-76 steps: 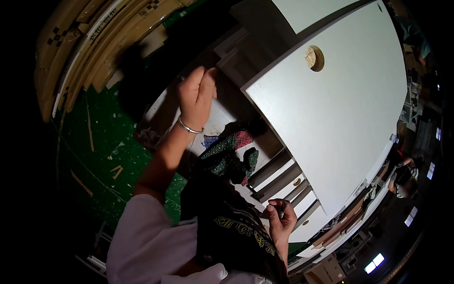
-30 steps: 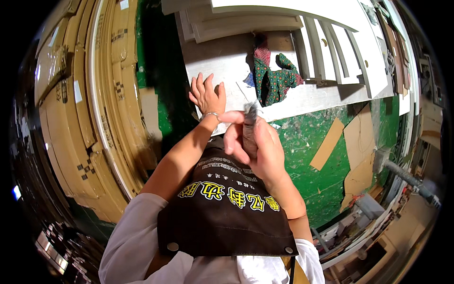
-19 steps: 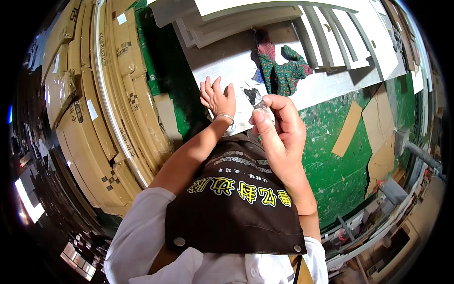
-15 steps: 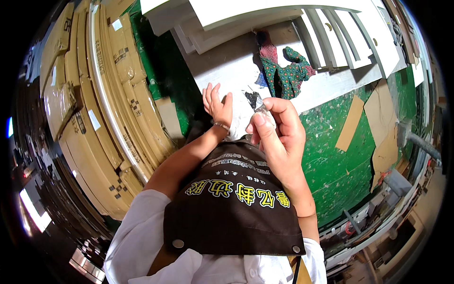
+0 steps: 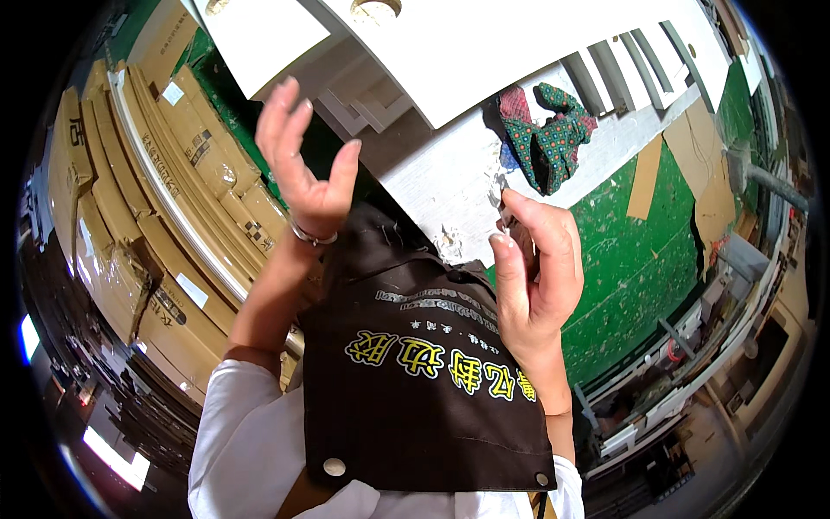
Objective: The person assembles white furniture panels by hand, using a small metal tool to scrape edges and a cloth to wipe surfaces. They handle multiple panels, flipping them over and moving them around the workspace to perform the assembly.
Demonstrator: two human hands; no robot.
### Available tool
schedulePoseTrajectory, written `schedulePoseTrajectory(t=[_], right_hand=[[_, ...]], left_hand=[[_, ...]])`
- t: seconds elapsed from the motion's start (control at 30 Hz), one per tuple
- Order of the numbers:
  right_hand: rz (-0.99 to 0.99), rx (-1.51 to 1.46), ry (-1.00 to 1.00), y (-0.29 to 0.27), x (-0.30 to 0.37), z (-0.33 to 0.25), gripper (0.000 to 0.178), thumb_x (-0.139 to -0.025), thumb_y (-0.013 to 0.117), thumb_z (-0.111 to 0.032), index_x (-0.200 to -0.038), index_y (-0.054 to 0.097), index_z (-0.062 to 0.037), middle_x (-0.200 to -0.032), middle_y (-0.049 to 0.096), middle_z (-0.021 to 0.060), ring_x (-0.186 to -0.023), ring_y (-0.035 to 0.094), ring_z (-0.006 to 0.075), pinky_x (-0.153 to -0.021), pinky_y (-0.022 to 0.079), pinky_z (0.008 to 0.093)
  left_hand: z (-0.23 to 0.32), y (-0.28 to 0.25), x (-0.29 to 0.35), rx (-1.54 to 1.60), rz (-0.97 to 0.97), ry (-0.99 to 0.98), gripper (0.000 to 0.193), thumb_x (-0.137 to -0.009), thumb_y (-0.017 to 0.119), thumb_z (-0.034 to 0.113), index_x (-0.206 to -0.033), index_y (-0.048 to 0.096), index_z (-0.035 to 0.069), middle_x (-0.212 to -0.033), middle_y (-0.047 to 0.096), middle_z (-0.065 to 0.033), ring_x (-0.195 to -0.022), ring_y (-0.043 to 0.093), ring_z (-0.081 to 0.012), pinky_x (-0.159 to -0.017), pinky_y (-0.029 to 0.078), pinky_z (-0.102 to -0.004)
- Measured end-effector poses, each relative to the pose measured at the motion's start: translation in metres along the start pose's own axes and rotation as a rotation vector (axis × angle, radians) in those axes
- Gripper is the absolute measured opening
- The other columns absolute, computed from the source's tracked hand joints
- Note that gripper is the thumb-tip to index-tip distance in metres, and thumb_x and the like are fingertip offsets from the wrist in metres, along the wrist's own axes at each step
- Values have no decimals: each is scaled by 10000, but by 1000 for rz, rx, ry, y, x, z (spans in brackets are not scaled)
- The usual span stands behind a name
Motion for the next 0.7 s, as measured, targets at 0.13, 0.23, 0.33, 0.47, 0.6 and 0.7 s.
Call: schedulePoseTrajectory(t=[0.13, 0.23, 0.33, 0.47, 0.6, 0.7], right_hand=[[63, 91, -54, 16, 0, 0, 449, -725, 774, 54, -1150, 691, -66, -844, 569, 80, -677, 578, 171, -559, 467, 257], [44, 210, -103, 19, -3, -4, 453, -713, 784, 49, -1141, 700, -74, -834, 557, 79, -629, 568, 165, -523, 452, 256], [61, 240, -115, 26, -5, -1, 437, -710, 796, 20, -1126, 712, -86, -825, 550, 65, -591, 555, 152, -491, 440, 259], [59, 278, -110, 31, -10, -1, 423, -718, 798, -1, -1123, 715, -95, -821, 548, 55, -572, 545, 139, -468, 431, 258], [81, 306, -110, 34, -12, 0, 419, -712, 798, -6, -1113, 720, -99, -818, 546, 50, -545, 530, 127, -447, 422, 258], [63, 316, -100, 36, -13, -2, 414, -707, 794, -14, -1105, 724, -101, -818, 546, 49, -530, 522, 121, -437, 420, 259]], left_hand=[[-1, 6, -35, -150, -59, 151, 558, -728, 799, 161, -1226, 579, 36, -1354, 523, -157, -1249, 456, -323, -1026, 379, -396], [-1, 4, -35, -224, -125, 342, 377, -697, 801, 171, -1056, 696, 123, -1201, 630, -66, -1063, 543, -228, -872, 445, -333], [10, 2, -48, -306, -132, 368, 288, -729, 774, 194, -1013, 720, 188, -1126, 639, 0, -1043, 550, -209, -838, 448, -308], [10, 3, -73, -443, -183, 352, 426, -744, 782, 212, -1143, 674, 110, -1261, 628, -81, -1201, 532, -277, -1072, 319, -415], [-7, 8, -78, -444, -253, 393, 377, -765, 699, 213, -1142, 699, 201, -1238, 651, -9, -1230, 539, -209, -1179, 93, -428], [-8, 11, -74, -448, -262, 352, 357, -760, 693, 226, -1114, 723, 268, -1215, 661, 37, -1209, 554, -172, -1195, 32, -453]])
Point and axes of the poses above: each hand's wrist, its own x-axis away from the middle knuckle, its own y-axis out of the palm, z = x × y, the point moved 1 cm from there along -x, towards the middle knuckle
